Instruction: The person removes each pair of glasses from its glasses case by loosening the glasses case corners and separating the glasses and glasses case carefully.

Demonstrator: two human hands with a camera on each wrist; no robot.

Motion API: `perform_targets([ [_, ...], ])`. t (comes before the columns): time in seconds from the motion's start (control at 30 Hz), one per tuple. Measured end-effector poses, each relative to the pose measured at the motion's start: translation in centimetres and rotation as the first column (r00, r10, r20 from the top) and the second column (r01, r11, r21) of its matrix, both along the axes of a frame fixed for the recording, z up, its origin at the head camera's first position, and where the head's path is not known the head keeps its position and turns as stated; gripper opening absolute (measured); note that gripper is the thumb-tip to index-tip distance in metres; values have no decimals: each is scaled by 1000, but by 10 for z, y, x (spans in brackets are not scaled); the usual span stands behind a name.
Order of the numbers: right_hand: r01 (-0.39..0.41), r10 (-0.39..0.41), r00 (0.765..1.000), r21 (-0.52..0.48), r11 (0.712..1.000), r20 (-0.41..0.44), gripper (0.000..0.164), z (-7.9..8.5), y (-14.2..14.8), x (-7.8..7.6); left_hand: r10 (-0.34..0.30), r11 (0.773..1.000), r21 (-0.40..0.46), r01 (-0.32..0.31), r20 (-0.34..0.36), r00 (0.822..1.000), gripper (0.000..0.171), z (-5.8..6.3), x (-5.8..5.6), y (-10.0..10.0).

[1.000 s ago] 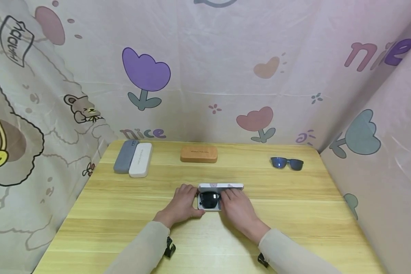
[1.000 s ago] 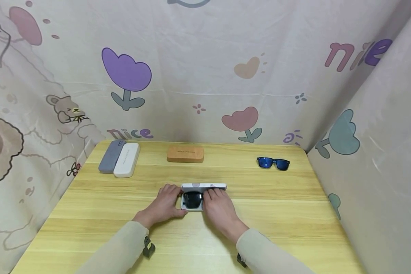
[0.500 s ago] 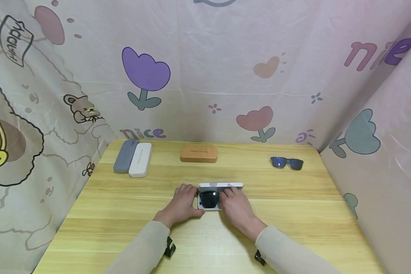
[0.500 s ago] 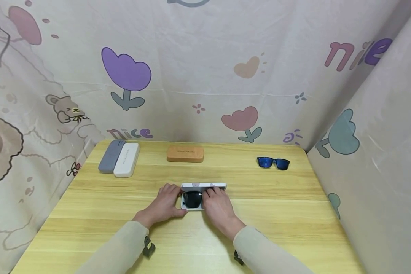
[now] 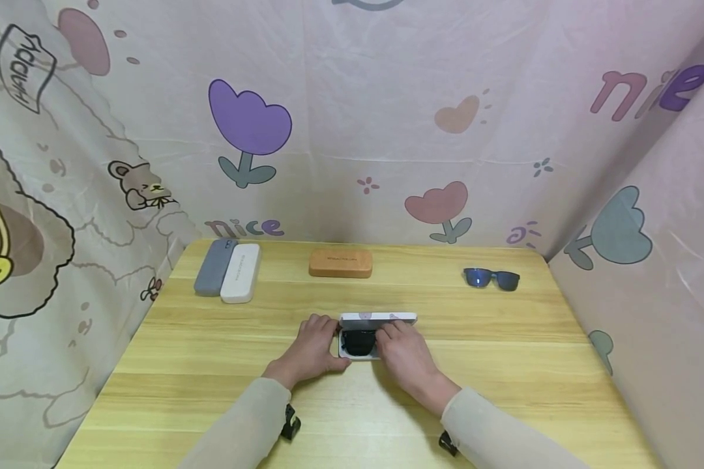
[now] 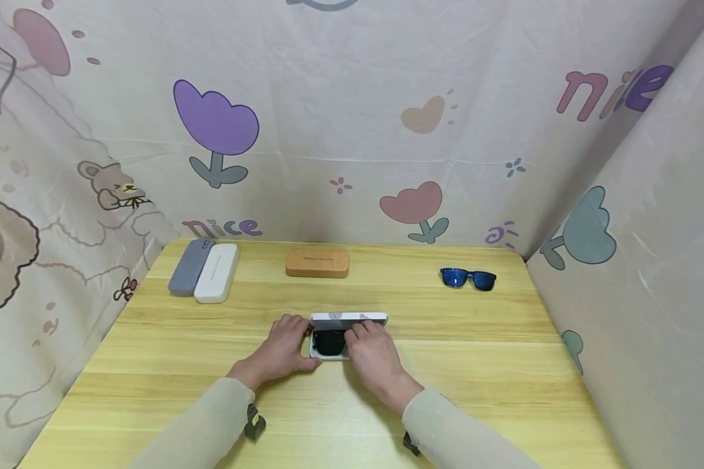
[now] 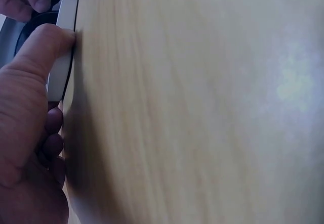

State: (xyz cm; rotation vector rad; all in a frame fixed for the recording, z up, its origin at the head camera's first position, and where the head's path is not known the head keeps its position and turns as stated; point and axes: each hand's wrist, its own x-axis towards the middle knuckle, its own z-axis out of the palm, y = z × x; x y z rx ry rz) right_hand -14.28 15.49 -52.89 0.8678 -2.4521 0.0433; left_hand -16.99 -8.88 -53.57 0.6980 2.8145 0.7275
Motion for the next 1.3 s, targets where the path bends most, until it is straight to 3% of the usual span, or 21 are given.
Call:
perform_targets([
  [0.37,-31,32,998,-4,999,59,10,10,3,2,-2,1000,7,2,1,1000,78,-1,0,1],
  [0.6,-68,65,994,31,997,83,17,26,12,4,-1,1000,11,1,-6,1000,79,-3,0,0],
  [0.87,-71,66,989,35,997,134,13,41,33,5,-2,1000,0,2,0,1000,80,-5,0,0],
  [1.3,-56,59,989,-24,998,138,9,42,78,6,5,1000,-15,-5,18,1000,81,-4,-2,0],
])
